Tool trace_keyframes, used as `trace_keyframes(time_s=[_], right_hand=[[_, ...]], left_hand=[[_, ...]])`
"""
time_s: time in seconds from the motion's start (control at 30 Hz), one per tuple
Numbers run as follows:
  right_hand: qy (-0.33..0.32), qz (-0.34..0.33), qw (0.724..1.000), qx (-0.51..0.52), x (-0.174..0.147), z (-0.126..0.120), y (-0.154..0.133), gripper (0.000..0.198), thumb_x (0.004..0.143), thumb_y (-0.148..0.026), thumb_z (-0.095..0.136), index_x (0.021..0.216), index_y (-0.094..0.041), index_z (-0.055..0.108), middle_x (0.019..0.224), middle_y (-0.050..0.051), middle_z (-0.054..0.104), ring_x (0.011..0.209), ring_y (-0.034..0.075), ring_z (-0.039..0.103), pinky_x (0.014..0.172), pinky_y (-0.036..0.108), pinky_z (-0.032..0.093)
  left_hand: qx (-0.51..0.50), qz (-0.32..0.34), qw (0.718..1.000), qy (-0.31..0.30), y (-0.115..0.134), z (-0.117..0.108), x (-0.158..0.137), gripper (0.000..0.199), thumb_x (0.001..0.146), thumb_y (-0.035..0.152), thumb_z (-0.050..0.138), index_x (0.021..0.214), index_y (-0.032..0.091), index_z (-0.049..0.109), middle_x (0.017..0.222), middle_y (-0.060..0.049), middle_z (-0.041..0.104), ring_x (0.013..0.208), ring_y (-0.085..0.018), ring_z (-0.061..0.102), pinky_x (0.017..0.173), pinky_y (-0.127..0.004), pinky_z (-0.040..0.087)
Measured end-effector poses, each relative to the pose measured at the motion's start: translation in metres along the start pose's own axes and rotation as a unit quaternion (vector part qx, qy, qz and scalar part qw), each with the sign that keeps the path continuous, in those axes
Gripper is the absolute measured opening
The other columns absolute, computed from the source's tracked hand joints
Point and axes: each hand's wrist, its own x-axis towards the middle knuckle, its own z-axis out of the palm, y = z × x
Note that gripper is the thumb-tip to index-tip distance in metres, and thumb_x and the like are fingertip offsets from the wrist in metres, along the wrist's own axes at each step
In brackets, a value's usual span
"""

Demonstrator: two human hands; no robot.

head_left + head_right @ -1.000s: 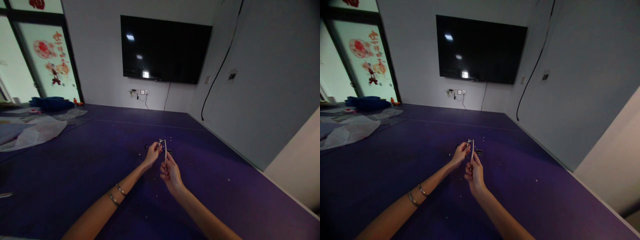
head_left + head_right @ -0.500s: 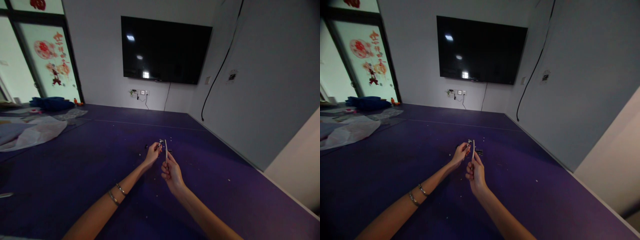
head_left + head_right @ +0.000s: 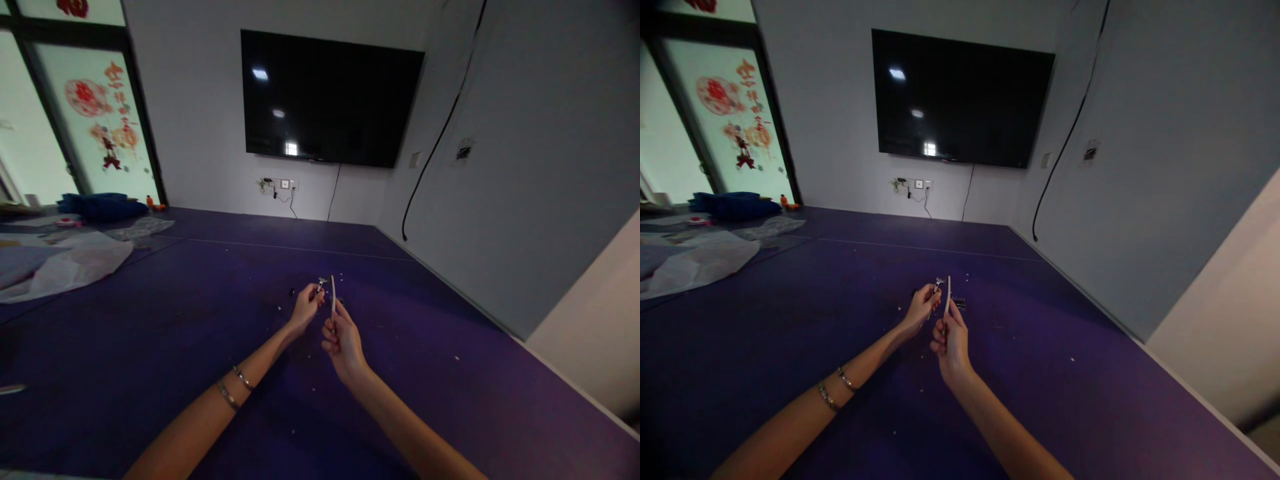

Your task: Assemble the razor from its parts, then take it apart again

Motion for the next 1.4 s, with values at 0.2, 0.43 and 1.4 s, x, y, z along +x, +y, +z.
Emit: trace_keyframes(time_s=[0.2, 0.43, 1.4], right_hand=[[0.005, 0.024, 1.0, 0.001, -0.003, 0.001, 0.006, 0.048, 0.072, -0.023, 0.056, 0.119, -0.025, 0.048, 0.052, -0.01, 0.038, 0.036, 0.003, 0.025, 0.036, 0.014, 0.01], [0.011, 0.004, 1.0, 0.024, 0.0, 0.003, 0.0, 0.042, 0.073, -0.02, 0.055, 0.114, -0.025, 0.049, 0.052, -0.01, 0.036, 0.037, 0.003, 0.023, 0.036, 0.013, 0.011], [-0.011, 0.026, 1.0, 0.012, -0.007, -0.001, -0.002, 0.04, 0.074, -0.023, 0.056, 0.113, -0.026, 0.049, 0.052, -0.01, 0.035, 0.036, 0.002, 0.021, 0.037, 0.014, 0.007]], left_hand=[[-0.003, 0.011, 1.0, 0.006, 0.004, 0.002, 0.0, 0.009, 0.075, 0.024, 0.054, 0.078, 0.016, 0.054, 0.057, 0.004, 0.049, 0.052, -0.009, 0.045, 0.052, -0.019, 0.035], [-0.008, 0.009, 1.0, -0.006, 0.006, 0.002, -0.002, 0.009, 0.076, 0.026, 0.054, 0.076, 0.016, 0.053, 0.056, 0.004, 0.048, 0.052, -0.009, 0.045, 0.051, -0.019, 0.035], [-0.012, -0.004, 1.0, -0.011, -0.004, -0.002, 0.002, 0.015, 0.076, 0.031, 0.055, 0.077, 0.016, 0.056, 0.056, 0.004, 0.05, 0.051, -0.009, 0.045, 0.049, -0.019, 0.033]])
